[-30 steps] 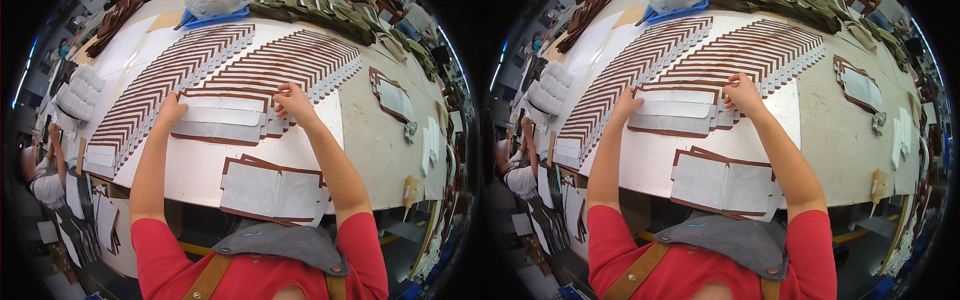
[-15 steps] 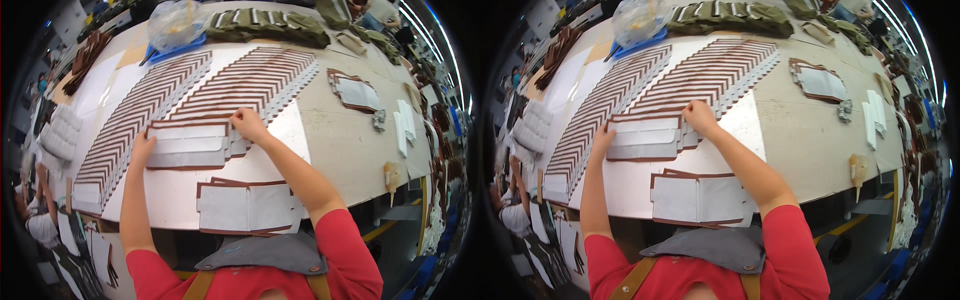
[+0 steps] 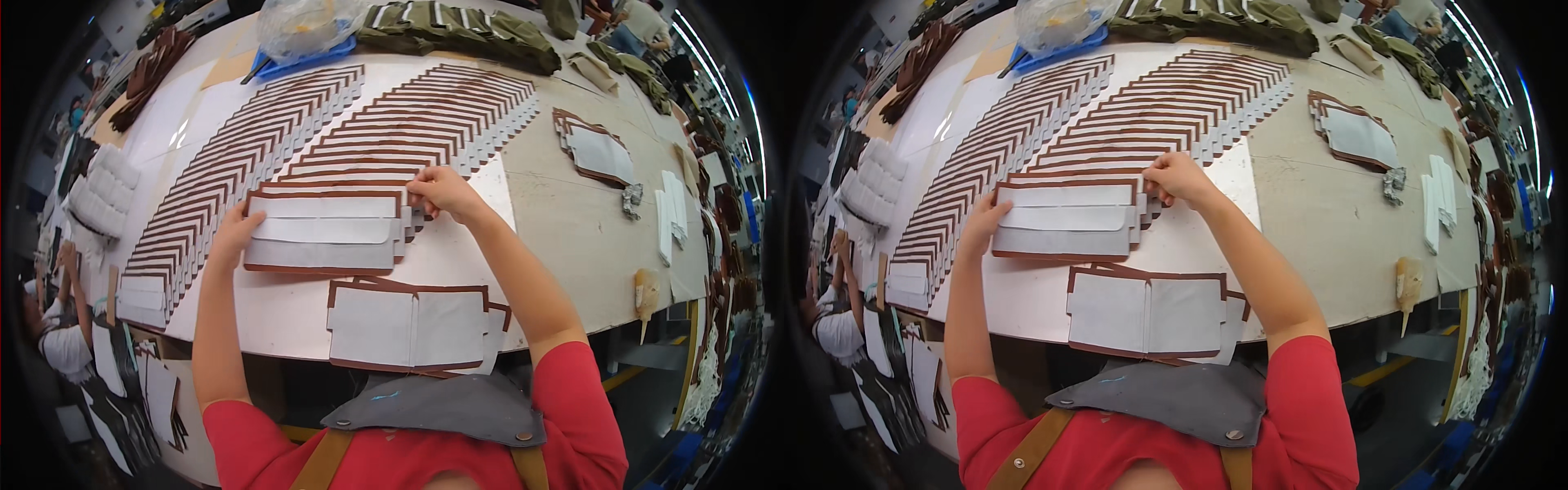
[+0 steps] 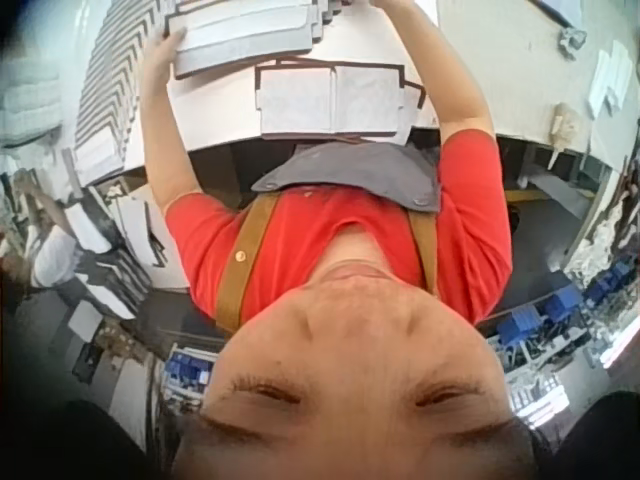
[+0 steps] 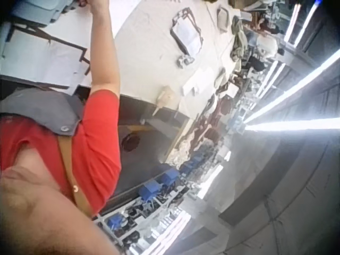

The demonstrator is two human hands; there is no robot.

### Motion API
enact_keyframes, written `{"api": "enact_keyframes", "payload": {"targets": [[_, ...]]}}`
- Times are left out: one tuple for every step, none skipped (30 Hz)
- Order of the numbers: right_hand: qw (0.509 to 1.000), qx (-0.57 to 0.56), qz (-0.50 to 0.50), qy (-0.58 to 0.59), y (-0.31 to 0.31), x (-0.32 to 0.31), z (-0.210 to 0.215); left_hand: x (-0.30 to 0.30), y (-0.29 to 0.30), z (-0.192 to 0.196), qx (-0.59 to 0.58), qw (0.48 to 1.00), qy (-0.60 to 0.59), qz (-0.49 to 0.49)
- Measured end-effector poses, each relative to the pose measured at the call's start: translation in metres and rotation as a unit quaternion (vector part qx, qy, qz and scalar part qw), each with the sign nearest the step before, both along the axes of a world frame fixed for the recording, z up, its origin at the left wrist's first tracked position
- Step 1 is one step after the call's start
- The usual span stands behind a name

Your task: The person applies glue from a squeeze bottle onto white rectangular fabric strips laid out on a table. They then pick up brown fabric frames and press the glued white strips onto them, smoothing the edges. The person repeats this process, stacking the completed units on the table.

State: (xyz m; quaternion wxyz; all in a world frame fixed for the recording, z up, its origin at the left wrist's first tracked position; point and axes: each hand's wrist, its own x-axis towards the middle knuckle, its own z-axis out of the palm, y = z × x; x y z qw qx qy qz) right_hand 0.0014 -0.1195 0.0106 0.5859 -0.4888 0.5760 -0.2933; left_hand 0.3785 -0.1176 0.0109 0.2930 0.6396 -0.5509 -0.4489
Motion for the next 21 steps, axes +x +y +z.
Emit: {"api": "enact_keyframes", "payload": {"targets": [[1.000,0.005,-0.006,0.021,0.003,-0.001,-0.002,-0.011,0.007,-0.002,0.002,1.000,0.015,0.010],[0.999,0.004,-0.006,0.032,0.004,0.000,-0.003,-0.011,0.009,-0.007,0.006,0.999,0.026,0.023],[0.999,0.002,-0.006,0.044,0.006,0.001,0.000,-0.010,0.010,-0.015,0.008,0.999,0.037,0.037],[0.998,0.000,-0.006,0.055,0.007,0.002,0.001,-0.008,0.011,-0.020,0.011,0.998,0.048,0.050],[0.998,-0.014,0.000,0.053,0.005,0.004,-0.001,-0.002,0.011,-0.022,0.006,0.998,0.052,0.043],[0.998,-0.019,0.000,0.053,0.003,0.002,0.000,-0.004,0.009,-0.019,0.003,0.998,0.046,0.043],[0.998,-0.024,0.001,0.053,0.000,0.001,0.000,-0.007,0.007,-0.014,0.001,0.998,0.040,0.043],[0.998,-0.029,0.001,0.052,-0.003,0.000,0.000,-0.009,0.005,-0.012,-0.002,0.999,0.034,0.043],[0.998,-0.036,0.000,0.053,-0.005,0.003,0.004,-0.009,0.003,-0.010,-0.020,0.998,0.025,0.049],[0.997,-0.032,-0.002,0.071,-0.007,0.005,0.003,-0.009,0.001,-0.009,-0.018,0.999,0.001,0.049],[0.996,-0.028,-0.003,0.089,-0.008,0.008,0.003,-0.009,-0.002,-0.009,-0.017,0.998,-0.024,0.050],[0.994,-0.025,-0.006,0.108,-0.010,0.010,0.002,-0.013,-0.003,-0.007,-0.015,0.998,-0.048,0.049],[0.992,-0.020,-0.014,0.124,-0.011,0.012,0.003,-0.021,-0.001,0.000,-0.006,0.995,-0.078,0.056],[0.992,-0.026,-0.015,0.126,-0.011,0.011,0.002,-0.023,-0.001,-0.002,-0.014,0.995,-0.087,0.053],[0.992,-0.031,-0.012,0.125,-0.011,0.012,0.000,-0.021,-0.001,-0.006,-0.022,0.993,-0.099,0.054],[0.991,-0.037,-0.009,0.125,-0.011,0.011,-0.002,-0.018,-0.002,-0.010,-0.030,0.992,-0.111,0.055],[0.991,-0.043,-0.006,0.124,-0.010,0.011,-0.003,-0.014,-0.003,-0.015,-0.040,0.991,-0.119,0.054],[0.991,-0.044,-0.005,0.124,-0.011,0.011,-0.004,-0.013,-0.005,-0.017,-0.044,0.990,-0.125,0.054],[0.991,-0.046,-0.003,0.124,-0.011,0.010,-0.005,-0.012,-0.006,-0.019,-0.047,0.989,-0.131,0.053],[0.991,-0.048,-0.002,0.124,-0.011,0.011,-0.006,-0.010,-0.006,-0.020,-0.051,0.988,-0.137,0.052],[0.990,-0.046,-0.005,0.131,-0.011,0.009,-0.007,-0.011,-0.007,-0.019,-0.054,0.986,-0.152,0.041]]}}
